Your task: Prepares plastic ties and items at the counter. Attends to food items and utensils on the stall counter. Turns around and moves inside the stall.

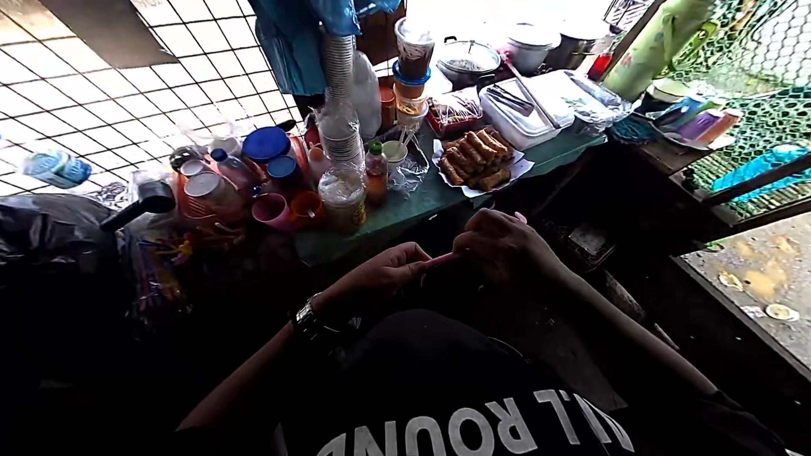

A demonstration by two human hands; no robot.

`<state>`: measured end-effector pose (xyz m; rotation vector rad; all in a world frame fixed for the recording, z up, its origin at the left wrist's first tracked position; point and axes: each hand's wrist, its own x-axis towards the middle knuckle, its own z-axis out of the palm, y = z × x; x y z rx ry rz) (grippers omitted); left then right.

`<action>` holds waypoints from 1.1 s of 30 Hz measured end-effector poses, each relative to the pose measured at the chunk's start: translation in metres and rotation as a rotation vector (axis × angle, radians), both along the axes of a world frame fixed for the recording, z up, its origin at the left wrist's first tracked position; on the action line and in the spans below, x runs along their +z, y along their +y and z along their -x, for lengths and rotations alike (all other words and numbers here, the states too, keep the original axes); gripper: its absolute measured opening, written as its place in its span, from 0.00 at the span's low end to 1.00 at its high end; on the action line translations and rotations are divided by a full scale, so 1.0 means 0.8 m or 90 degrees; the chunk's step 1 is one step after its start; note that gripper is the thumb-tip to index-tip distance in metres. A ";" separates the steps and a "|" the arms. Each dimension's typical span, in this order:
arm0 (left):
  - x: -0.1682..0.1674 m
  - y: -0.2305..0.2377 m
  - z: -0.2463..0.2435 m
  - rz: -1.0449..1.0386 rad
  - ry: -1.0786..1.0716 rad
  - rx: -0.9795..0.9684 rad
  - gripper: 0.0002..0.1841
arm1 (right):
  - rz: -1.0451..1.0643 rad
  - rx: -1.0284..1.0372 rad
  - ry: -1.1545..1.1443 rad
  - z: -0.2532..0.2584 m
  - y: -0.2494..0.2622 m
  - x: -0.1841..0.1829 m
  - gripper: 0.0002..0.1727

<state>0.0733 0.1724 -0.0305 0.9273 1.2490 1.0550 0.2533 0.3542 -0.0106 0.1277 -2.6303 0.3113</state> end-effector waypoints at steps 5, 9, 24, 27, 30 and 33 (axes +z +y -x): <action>-0.009 0.008 -0.017 -0.009 -0.079 -0.007 0.04 | 0.001 0.024 0.000 -0.021 0.013 -0.010 0.15; -0.013 0.013 -0.034 -0.005 -0.094 0.006 0.05 | 0.009 0.031 0.027 -0.035 0.020 -0.016 0.14; -0.027 0.016 -0.060 -0.040 0.151 -0.044 0.09 | 0.151 0.042 -0.165 -0.058 0.026 -0.016 0.14; -0.025 0.017 -0.063 -0.045 0.132 -0.101 0.07 | 0.382 0.113 -0.337 -0.046 0.051 -0.004 0.11; -0.025 0.017 -0.063 -0.074 0.007 -0.028 0.05 | 0.610 0.161 -0.343 -0.031 0.062 -0.031 0.07; -0.022 0.020 -0.061 -0.050 -0.104 0.146 0.05 | 0.638 0.056 -0.221 -0.025 0.027 -0.067 0.09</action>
